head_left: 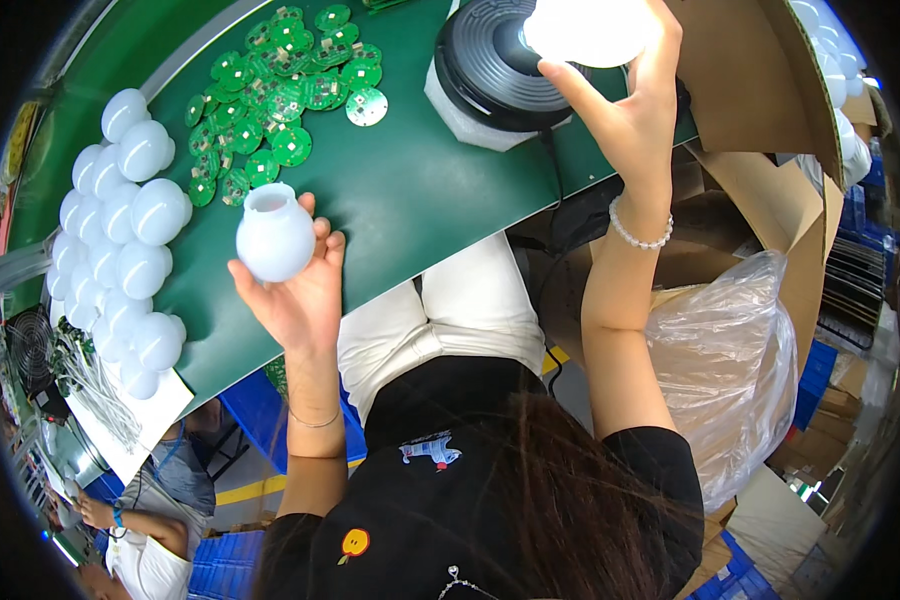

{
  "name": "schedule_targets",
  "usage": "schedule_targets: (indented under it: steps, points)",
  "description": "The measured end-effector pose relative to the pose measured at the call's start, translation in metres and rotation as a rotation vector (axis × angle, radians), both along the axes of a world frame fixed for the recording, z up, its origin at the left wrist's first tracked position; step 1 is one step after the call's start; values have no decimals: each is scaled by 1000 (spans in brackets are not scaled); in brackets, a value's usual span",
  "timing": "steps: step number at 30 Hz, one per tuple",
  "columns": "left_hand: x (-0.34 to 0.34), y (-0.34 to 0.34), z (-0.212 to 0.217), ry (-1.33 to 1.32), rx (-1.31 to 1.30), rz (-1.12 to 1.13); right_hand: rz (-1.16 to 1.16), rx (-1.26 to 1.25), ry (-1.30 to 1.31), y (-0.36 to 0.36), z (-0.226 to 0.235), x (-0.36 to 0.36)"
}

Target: Testing LED light bulb globes by placing them on a testing base to check for illumination and then sorting them.

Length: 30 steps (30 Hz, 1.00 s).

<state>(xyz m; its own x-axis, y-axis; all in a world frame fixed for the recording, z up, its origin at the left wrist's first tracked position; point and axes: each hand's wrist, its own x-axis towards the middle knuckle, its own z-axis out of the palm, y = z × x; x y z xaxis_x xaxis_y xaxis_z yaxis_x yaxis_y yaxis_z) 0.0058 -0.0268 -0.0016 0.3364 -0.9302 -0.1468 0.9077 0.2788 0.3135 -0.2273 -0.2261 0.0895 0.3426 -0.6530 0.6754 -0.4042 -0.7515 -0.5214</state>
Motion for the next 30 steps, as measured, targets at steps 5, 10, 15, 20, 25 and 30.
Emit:
schedule_targets:
  steps: [5,10,15,20,25,30]
  points:
    - [0,0,0,11,-1,-6,54,-12,37,-7,2,8]
    - [-1,1,0,22,-6,-3,88,12,-33,-17,2,14]
    - [-1,2,0,5,5,0,88,21,-77,-22,0,17]
    - [1,2,-4,62,-16,-12,85,22,-138,-25,-5,19]
    - [0,2,-3,43,-12,-9,71,7,-261,-32,-9,19]
    - [-1,2,-1,9,9,-3,68,-18,-286,-35,-11,14]
